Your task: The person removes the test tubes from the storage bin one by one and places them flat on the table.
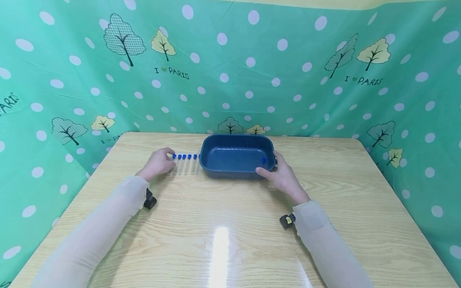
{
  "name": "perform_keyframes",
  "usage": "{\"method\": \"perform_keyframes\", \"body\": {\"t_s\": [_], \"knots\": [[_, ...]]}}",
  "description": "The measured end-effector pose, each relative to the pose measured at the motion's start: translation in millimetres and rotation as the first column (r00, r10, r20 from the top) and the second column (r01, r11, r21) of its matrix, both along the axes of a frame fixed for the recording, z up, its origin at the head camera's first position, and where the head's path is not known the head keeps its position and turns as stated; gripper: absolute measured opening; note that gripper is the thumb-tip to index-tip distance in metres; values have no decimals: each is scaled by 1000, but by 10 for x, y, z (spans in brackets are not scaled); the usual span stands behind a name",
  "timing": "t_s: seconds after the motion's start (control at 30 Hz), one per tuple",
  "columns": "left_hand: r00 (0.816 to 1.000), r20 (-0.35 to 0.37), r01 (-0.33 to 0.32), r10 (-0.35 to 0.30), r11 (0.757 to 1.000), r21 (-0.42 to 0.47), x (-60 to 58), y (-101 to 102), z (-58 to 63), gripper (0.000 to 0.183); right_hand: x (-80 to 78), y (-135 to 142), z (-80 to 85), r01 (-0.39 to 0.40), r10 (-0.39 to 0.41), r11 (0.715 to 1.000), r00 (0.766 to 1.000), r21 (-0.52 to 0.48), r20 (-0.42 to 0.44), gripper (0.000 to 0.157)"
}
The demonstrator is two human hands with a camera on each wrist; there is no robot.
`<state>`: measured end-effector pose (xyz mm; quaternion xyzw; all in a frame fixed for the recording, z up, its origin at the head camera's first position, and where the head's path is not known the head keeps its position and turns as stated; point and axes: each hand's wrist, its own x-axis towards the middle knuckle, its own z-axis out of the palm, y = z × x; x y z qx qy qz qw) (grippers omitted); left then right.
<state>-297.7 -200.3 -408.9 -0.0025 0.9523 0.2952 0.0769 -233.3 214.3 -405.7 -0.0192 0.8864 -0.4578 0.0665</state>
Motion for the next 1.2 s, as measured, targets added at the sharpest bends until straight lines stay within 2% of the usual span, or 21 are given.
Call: {"method": "perform_keyframes", "body": {"t_s": [0.4,0.67,0.97,1.2], "knots": [[999,38,7,-6,1000,-28,2,-4,37,53,-16,9,-10,3,-3,1000,1000,0,2,108],[999,29,15,-13,998,-59,-14,0,30,53,-22,13,-9,4,-4,1000,1000,6,5,107],[1000,23,13,-11,998,-55,-9,5,35,55,-19,7,1,7,-7,1000,1000,-5,10,111],[1000,20,2,-1,998,-62,6,3,42,55,-17,-3,7,7,-7,1000,1000,1,7,99]]}}
